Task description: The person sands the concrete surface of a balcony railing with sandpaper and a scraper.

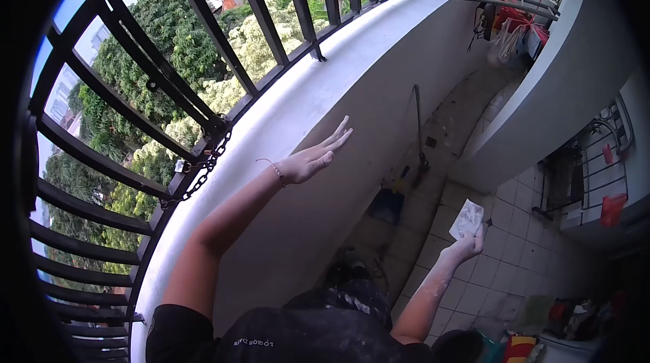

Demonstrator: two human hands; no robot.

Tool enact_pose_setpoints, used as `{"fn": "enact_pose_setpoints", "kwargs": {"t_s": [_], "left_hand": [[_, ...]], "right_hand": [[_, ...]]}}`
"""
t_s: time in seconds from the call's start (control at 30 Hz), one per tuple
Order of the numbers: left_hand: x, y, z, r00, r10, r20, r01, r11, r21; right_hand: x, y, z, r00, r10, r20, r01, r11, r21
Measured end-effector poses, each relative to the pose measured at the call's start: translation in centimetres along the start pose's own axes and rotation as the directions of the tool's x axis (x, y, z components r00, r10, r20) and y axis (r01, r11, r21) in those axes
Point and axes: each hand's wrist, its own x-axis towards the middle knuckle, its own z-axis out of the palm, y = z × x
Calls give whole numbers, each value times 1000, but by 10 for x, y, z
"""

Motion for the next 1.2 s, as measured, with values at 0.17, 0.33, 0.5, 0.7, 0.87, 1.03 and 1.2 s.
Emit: {"fn": "enact_pose_setpoints", "kwargs": {"t_s": [0.17, 0.33, 0.5, 0.7, 0.87, 1.03, 1.2], "left_hand": [[-7, -78, -70, 908, -257, -330, 369, 864, 342], [17, -116, -71, 769, -512, -383, 638, 583, 503], [86, -81, -30, 960, -203, -194, 274, 830, 486], [94, -9, -5, 973, 211, 97, -221, 969, 109], [56, -112, -66, 874, -322, -363, 436, 850, 295], [73, -96, -75, 833, -525, -173, 528, 663, 531], [70, -80, -82, 842, -36, -539, 385, 740, 552]], "right_hand": [[16, -5, 15, 935, -187, 300, 219, 973, -77], [11, 13, 25, 954, -53, 296, 66, 997, -31], [-26, 60, 39, 942, 211, 261, -207, 977, -41], [-24, 52, 49, 903, 44, 428, -5, 996, -91], [23, 37, 17, 924, -30, 382, 95, 984, -153], [27, 30, -7, 970, 24, 240, 7, 992, -125], [1, 18, -20, 963, 8, 268, 32, 989, -146]]}}
